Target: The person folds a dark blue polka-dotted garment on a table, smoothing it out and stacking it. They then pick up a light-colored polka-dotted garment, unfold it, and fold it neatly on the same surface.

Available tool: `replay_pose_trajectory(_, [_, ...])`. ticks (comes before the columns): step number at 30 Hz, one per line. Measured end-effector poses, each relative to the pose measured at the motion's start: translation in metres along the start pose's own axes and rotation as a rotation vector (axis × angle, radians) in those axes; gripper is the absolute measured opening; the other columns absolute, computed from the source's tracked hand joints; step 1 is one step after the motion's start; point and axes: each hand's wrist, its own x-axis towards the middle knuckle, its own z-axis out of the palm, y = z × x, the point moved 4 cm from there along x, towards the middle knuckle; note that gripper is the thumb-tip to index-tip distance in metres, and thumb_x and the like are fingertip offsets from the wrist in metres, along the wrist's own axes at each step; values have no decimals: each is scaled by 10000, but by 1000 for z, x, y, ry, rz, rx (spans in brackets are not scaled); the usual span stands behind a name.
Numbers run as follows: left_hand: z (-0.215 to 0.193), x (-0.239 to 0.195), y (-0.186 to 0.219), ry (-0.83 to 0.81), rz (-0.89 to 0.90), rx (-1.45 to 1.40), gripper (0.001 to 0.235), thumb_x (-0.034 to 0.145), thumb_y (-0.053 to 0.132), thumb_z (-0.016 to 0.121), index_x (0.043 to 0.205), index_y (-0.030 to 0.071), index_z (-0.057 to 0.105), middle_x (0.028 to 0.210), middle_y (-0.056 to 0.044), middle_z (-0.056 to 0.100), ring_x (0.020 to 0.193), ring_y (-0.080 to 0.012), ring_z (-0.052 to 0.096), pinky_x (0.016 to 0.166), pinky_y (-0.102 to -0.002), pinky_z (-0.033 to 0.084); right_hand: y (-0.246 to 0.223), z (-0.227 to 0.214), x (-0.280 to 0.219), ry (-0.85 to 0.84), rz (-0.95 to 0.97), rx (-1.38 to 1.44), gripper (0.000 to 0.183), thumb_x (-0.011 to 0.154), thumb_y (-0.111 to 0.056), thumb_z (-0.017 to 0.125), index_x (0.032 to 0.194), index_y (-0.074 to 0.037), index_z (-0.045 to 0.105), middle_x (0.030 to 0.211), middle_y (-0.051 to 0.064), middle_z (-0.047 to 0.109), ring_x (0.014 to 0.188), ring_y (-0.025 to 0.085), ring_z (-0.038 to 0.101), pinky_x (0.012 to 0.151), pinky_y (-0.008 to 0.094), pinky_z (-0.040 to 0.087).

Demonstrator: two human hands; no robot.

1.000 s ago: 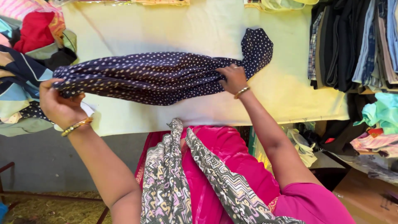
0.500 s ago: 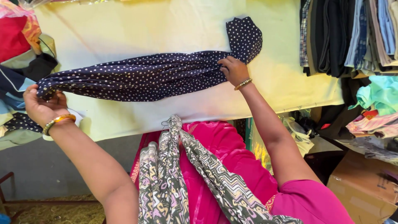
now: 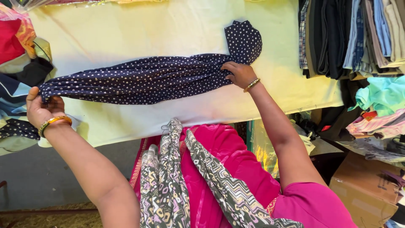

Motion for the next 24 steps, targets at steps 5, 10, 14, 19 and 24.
replay_pose_trajectory(5, [-3,5,-3,37,-49,-31,306,917,-13,530,1098,29,773,954,-148,765,731,-224,710,646,-328,602,4,-6,9,-149,5,-53,441,803,-209,819,1220,-212,677,1140,-1,667,862,285,692,676,418,554])
replay_pose_trajectory(10, [-1,2,-5,95,-63,-47,199,968,98,684,1080,-29,788,942,-132,758,728,-216,718,634,-324,591,11,-13,13,-231,3,-76,459,781,-268,835,1210,-220,678,1089,29,624,826,291,678,688,437,551])
replay_pose_trajectory(14, [-4,7,-5,40,-2,83,174,967,62,777,1126,-8,782,960,-125,769,726,-209,709,665,-326,612,24,-6,10,-242,59,-154,408,809,-295,824,1182,-204,688,1070,37,607,825,300,674,668,447,541])
replay_pose_trajectory(19, [5,2,-4,45,5,140,204,961,29,736,1159,6,781,942,-120,773,717,-201,716,664,-319,633,25,5,13,-257,131,-188,315,851,-326,806,1118,-194,703,1072,34,604,806,302,669,655,450,532])
replay_pose_trajectory(24, [0,16,-4,-15,7,135,203,987,-6,718,1186,-15,753,941,-113,753,739,-193,717,669,-315,625,44,16,9,-169,174,-187,215,895,-351,793,983,-165,730,1071,2,610,833,266,679,703,437,532])
